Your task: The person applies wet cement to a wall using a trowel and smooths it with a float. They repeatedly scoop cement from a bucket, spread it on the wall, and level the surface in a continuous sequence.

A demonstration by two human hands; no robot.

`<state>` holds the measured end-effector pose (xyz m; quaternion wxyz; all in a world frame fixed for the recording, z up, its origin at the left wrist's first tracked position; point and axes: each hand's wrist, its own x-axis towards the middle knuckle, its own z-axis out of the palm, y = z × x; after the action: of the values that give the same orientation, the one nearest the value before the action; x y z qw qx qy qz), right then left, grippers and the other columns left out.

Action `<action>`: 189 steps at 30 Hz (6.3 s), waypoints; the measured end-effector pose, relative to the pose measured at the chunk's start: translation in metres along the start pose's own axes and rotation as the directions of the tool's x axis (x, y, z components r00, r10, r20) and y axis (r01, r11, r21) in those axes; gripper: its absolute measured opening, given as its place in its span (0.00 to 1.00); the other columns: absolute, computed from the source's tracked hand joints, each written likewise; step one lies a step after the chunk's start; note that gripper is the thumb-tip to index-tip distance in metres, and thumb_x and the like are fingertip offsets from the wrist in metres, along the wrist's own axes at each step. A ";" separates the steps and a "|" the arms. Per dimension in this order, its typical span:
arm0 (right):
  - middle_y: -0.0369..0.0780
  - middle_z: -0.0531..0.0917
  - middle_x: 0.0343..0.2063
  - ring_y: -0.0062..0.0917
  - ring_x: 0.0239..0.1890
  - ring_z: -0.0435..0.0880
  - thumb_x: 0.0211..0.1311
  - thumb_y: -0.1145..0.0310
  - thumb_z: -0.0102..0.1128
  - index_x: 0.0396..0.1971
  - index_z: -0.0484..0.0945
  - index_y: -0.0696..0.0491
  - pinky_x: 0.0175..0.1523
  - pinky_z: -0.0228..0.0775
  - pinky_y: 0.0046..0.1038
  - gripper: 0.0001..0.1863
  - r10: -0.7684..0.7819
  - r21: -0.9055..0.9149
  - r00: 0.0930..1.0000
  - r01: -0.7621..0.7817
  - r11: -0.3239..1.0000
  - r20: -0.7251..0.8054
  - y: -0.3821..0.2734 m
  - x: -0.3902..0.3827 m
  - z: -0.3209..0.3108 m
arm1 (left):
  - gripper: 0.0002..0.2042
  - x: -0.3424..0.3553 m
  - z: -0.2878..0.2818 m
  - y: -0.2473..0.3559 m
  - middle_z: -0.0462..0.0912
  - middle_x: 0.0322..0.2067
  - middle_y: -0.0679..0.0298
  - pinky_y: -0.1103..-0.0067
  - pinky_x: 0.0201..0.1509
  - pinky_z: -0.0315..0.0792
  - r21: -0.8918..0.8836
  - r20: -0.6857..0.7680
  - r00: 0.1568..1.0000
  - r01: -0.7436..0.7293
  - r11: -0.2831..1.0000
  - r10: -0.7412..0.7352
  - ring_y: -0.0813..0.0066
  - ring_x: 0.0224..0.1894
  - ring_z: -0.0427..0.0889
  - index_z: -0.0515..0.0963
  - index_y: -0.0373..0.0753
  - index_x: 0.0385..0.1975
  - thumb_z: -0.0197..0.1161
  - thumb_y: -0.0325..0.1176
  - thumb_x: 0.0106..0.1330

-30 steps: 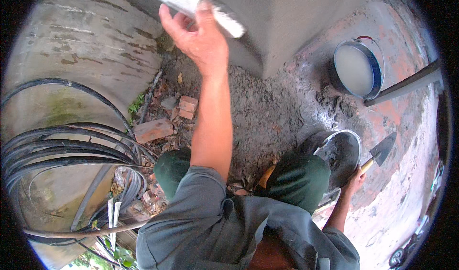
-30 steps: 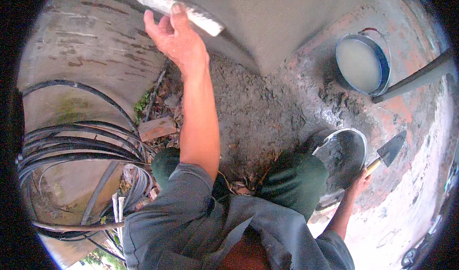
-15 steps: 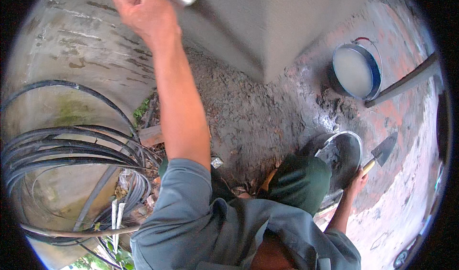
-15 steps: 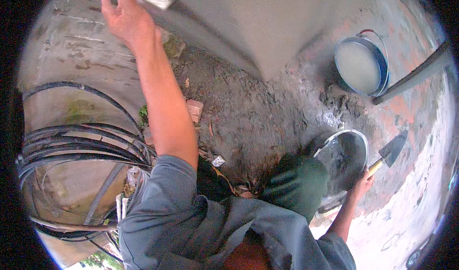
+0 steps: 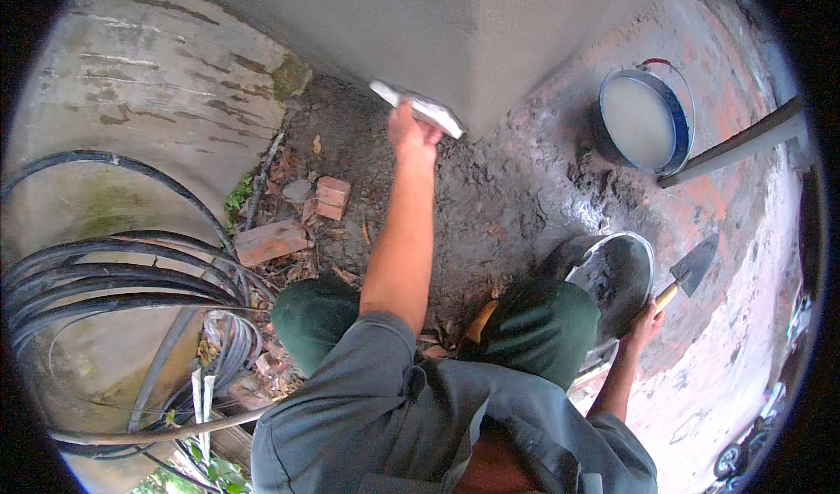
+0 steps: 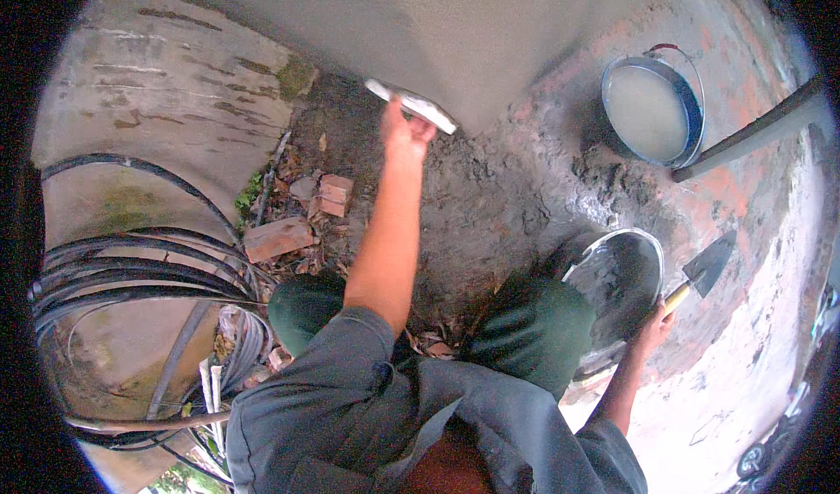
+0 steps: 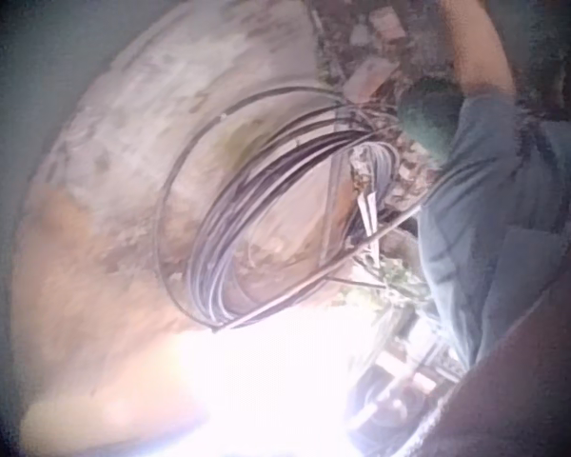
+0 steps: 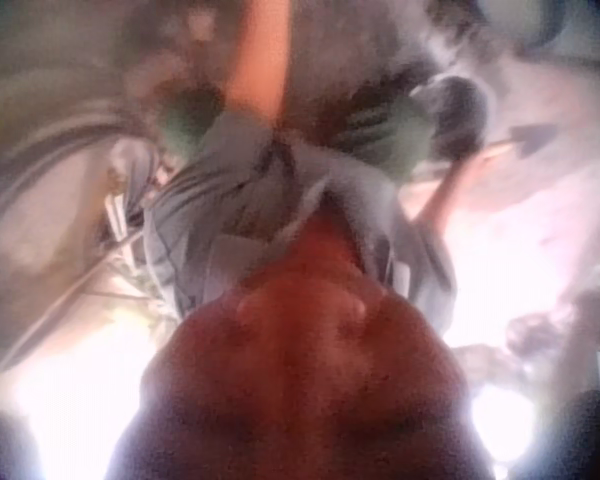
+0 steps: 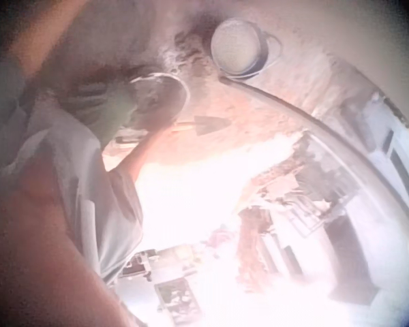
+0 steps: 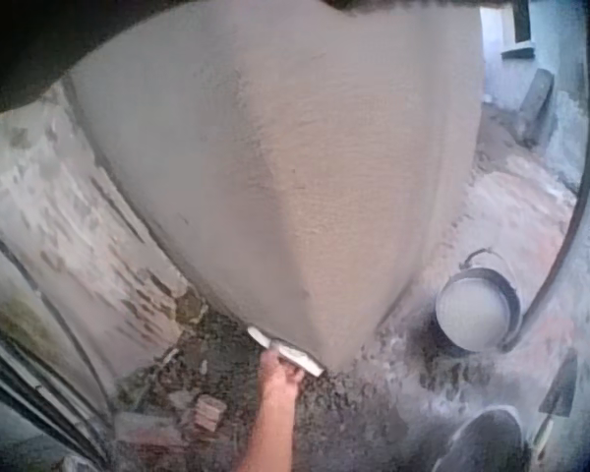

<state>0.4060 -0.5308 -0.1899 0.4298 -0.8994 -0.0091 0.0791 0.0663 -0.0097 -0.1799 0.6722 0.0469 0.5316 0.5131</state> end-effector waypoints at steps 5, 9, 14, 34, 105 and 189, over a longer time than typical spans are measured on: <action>0.37 0.75 0.29 0.24 0.31 0.71 0.66 0.55 0.62 0.35 0.74 0.57 0.41 0.66 0.30 0.18 0.047 0.038 0.999 -0.048 0.998 0.006 -0.007 -0.007 -0.004 | 0.11 0.034 0.013 0.104 0.73 0.30 0.65 0.75 0.25 0.69 0.147 0.048 0.913 -0.407 0.902 0.404 0.75 0.27 0.74 0.69 0.39 0.49 0.56 0.35 0.72; 0.34 0.74 0.29 0.21 0.30 0.70 0.66 0.56 0.61 0.35 0.74 0.55 0.39 0.66 0.29 0.16 0.020 0.076 0.998 -0.025 0.997 0.059 -0.009 -0.010 -0.004 | 0.08 0.062 0.015 0.145 0.73 0.29 0.66 0.79 0.21 0.54 0.146 0.128 0.829 -0.558 0.817 0.544 0.80 0.23 0.71 0.69 0.43 0.45 0.54 0.38 0.73; 0.34 0.74 0.29 0.21 0.30 0.69 0.66 0.57 0.60 0.35 0.74 0.56 0.39 0.66 0.29 0.16 0.071 0.031 0.997 -0.071 0.997 0.010 -0.011 -0.008 -0.003 | 0.19 0.094 -0.015 0.081 0.79 0.50 0.61 0.63 0.48 0.73 0.223 -0.013 0.993 -0.112 0.968 0.118 0.65 0.49 0.80 0.69 0.42 0.58 0.47 0.47 0.77; 0.36 0.74 0.32 0.22 0.34 0.71 0.68 0.59 0.56 0.40 0.73 0.56 0.40 0.67 0.29 0.14 0.064 0.210 0.995 -0.080 0.975 0.082 -0.007 -0.010 -0.004 | 0.18 0.081 -0.109 -0.041 0.79 0.42 0.64 0.57 0.49 0.74 0.338 0.204 0.975 0.014 0.941 -0.088 0.64 0.45 0.80 0.70 0.46 0.52 0.60 0.41 0.64; 0.40 0.76 0.32 0.28 0.33 0.72 0.67 0.52 0.54 0.44 0.74 0.58 0.42 0.67 0.34 0.22 -0.021 -0.017 1.000 0.021 1.000 0.020 0.015 0.009 0.005 | 0.32 -0.115 0.099 0.185 0.72 0.61 0.47 0.69 0.66 0.67 0.219 0.308 0.419 -0.905 0.365 0.854 0.61 0.62 0.73 0.58 0.26 0.70 0.61 0.37 0.73; 0.35 0.75 0.35 0.23 0.36 0.70 0.68 0.54 0.57 0.48 0.76 0.56 0.44 0.64 0.28 0.20 0.038 0.045 0.998 -0.039 0.998 0.040 0.011 0.002 -0.007 | 0.28 -0.056 0.050 0.069 0.71 0.54 0.48 0.71 0.56 0.72 0.334 0.147 0.725 -0.676 0.656 0.673 0.64 0.52 0.76 0.57 0.26 0.67 0.51 0.39 0.74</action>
<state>0.4088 -0.5426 -0.1942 0.4485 -0.8875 0.0016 0.1053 0.0657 0.0050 -0.0789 0.4157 0.3672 0.5583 0.6170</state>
